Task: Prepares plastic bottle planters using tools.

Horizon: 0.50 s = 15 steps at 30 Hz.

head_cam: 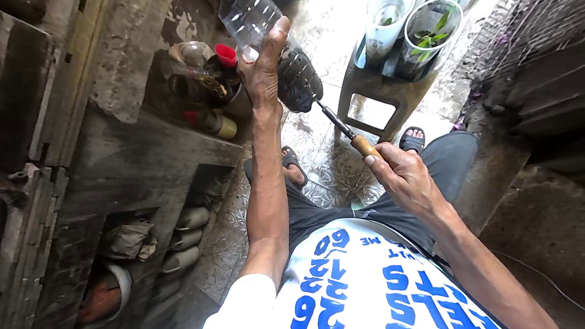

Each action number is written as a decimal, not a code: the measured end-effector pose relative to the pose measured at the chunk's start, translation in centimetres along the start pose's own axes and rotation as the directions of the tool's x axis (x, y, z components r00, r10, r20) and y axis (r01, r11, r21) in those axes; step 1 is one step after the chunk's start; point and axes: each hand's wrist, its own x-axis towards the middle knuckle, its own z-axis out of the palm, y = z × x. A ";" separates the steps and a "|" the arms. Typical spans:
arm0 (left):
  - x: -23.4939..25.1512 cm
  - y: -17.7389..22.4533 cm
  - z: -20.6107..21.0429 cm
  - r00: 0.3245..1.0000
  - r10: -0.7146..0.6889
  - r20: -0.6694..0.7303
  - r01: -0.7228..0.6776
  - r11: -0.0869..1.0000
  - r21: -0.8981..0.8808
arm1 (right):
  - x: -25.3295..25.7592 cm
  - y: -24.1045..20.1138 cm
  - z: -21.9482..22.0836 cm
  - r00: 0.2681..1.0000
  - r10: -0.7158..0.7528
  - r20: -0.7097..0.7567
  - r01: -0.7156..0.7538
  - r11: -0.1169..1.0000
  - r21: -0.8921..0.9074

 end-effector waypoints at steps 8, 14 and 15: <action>0.0 -0.3 0.0 1.000 0.015 0.006 -0.015 1.000 0.005 | -0.1 -0.2 -0.2 1.000 0.006 -0.014 -0.006 1.000 -0.001; -0.6 -0.5 0.3 0.994 0.098 0.044 -0.098 0.995 -0.002 | -0.1 -0.1 -0.2 0.999 0.032 -0.001 -0.032 0.999 -0.005; -0.6 -0.6 0.4 0.993 0.109 0.045 -0.109 0.994 0.005 | -0.1 -0.1 -0.3 0.999 0.034 0.000 -0.034 0.999 -0.010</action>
